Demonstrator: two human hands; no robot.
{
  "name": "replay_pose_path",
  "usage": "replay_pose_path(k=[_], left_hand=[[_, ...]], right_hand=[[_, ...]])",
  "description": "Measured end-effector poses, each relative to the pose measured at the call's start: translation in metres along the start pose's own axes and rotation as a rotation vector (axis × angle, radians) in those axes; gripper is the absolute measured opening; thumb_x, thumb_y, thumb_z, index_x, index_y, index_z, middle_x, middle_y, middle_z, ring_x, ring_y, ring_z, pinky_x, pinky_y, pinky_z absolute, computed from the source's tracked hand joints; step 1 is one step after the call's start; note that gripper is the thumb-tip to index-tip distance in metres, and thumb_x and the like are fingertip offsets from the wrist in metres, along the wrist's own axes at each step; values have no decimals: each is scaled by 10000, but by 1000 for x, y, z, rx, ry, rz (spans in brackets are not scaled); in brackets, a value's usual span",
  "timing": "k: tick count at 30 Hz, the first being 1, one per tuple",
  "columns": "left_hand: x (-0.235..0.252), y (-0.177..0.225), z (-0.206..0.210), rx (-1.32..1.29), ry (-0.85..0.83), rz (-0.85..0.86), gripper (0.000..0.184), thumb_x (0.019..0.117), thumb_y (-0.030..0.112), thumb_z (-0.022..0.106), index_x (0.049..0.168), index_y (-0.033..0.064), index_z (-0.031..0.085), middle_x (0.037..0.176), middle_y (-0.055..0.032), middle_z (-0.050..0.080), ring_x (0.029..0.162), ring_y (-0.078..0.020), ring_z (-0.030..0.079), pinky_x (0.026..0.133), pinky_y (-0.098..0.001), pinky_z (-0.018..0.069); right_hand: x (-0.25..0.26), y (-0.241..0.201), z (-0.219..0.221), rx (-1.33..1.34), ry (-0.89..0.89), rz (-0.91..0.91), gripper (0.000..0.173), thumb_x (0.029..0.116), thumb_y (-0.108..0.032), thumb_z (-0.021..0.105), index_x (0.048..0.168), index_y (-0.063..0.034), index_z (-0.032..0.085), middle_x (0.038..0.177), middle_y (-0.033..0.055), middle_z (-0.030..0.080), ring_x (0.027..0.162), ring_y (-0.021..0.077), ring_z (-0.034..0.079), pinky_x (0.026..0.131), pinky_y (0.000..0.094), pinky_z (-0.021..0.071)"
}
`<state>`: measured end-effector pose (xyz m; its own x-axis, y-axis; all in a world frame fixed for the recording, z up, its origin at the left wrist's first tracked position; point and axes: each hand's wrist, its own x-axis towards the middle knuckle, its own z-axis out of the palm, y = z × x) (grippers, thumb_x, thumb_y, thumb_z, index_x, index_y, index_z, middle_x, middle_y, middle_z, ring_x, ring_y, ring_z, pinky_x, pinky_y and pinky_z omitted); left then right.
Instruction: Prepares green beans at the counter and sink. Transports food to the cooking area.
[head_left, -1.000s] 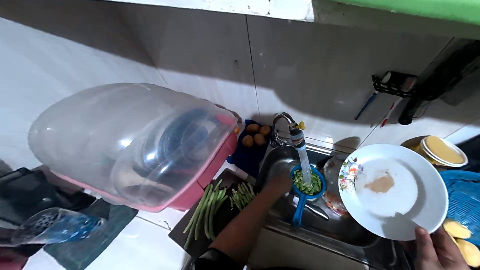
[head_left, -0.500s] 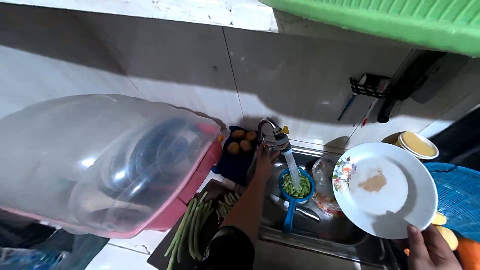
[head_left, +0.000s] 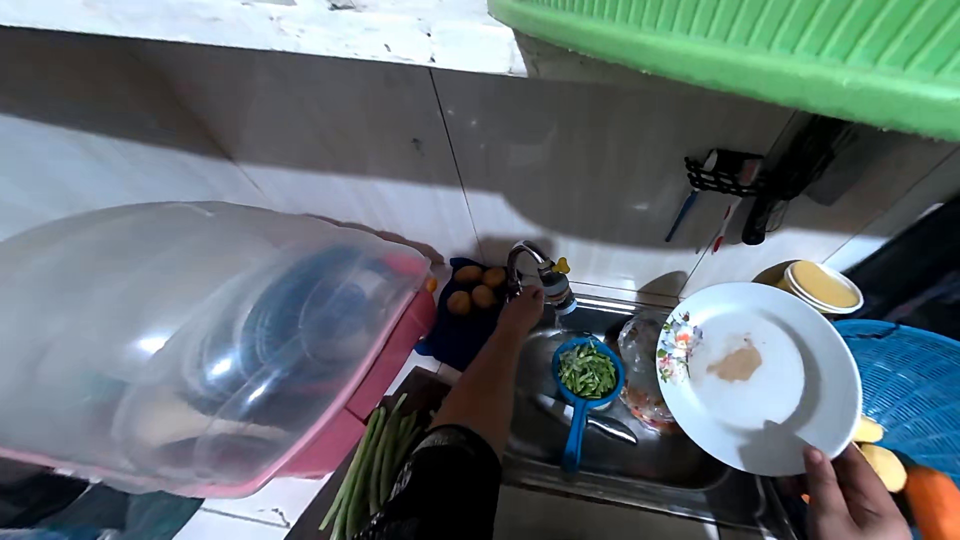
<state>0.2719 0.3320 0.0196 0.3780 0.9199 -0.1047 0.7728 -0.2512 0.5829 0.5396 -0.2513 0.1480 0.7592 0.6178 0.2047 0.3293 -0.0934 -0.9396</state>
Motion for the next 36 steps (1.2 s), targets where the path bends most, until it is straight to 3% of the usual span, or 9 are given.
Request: replay_pose_path(k=[7, 10, 12, 14, 20, 24, 29, 33, 36], left_hand=[[16, -4, 15, 177, -4, -43, 410, 939, 416, 545, 1340, 335, 575, 1152, -61, 723, 1058, -303, 699, 870, -631, 561], [5, -1, 20, 127, -41, -65, 676, 903, 496, 587, 1518, 273, 417, 1203, -123, 702, 1047, -324, 703, 885, -613, 572], [-38, 26, 8, -9, -127, -67, 776, 937, 633, 521, 1576, 237, 329, 1251, -163, 678, 1027, -334, 712, 859, -590, 592], [-85, 30, 10, -285, -268, -43, 679, 964, 672, 509, 1542, 328, 409, 1228, -138, 693, 918, -318, 732, 752, -568, 624], [-202, -2, 17, -351, -523, 48, 472, 1020, 596, 496, 1428, 371, 568, 1213, -29, 723, 997, -236, 731, 819, -507, 630], [-244, -31, 4, -235, -380, 173, 572, 946, 645, 604, 1478, 475, 482, 1276, 74, 687, 1092, -173, 700, 894, -483, 626], [-304, 6, -63, -252, -56, 314, 960, 810, 542, 830, 1600, 377, 310, 1569, 70, 452, 1271, -155, 594, 973, -399, 592], [-324, -6, -83, 37, -99, 523, 662, 856, 397, 793, 1457, 465, 523, 1441, 187, 578, 1308, -67, 560, 1154, -476, 447], [-344, -7, -101, 173, -88, 569, 545, 901, 305, 738, 1396, 478, 590, 1314, 207, 666, 1236, -44, 613, 1178, -517, 407]], right_hand=[[-5, 14, 7, -20, 19, -34, 425, 1012, -135, 637, 1383, 25, 507, 1122, 81, 718, 921, 200, 739, 774, 432, 661], [-7, 28, 16, -38, 22, -44, 432, 1015, -147, 634, 1398, 4, 502, 1138, 66, 713, 944, 180, 729, 804, 411, 653], [-7, 43, 23, -9, 26, -48, 425, 1021, -150, 624, 1408, -23, 502, 1118, 73, 714, 899, 194, 734, 754, 429, 660], [-8, 55, 29, 40, 19, -26, 437, 1032, -165, 611, 1439, -65, 487, 1114, 84, 714, 853, 224, 738, 706, 457, 662], [-6, 72, 41, 107, 7, -64, 426, 1053, -207, 580, 1465, -154, 490, 1129, 68, 709, 841, 232, 732, 665, 455, 656], [-7, 96, 37, -238, 7, -257, 422, 1058, -288, 564, 1464, -181, 526, 1251, -29, 684, 1065, 93, 690, 877, 326, 626], [-19, 92, 39, -682, -135, -582, 344, 1006, -321, 573, 1337, -267, 648, 1113, -101, 707, 1046, 61, 653, 934, 311, 545], [-31, 90, 81, -664, -200, -758, 324, 967, -273, 588, 1258, -359, 702, 1137, -132, 710, 1129, 85, 632, 1002, 341, 518], [-29, 88, 120, -451, -106, -617, 336, 983, -281, 628, 1311, -274, 696, 1302, -69, 681, 1238, 118, 611, 1070, 343, 507]])
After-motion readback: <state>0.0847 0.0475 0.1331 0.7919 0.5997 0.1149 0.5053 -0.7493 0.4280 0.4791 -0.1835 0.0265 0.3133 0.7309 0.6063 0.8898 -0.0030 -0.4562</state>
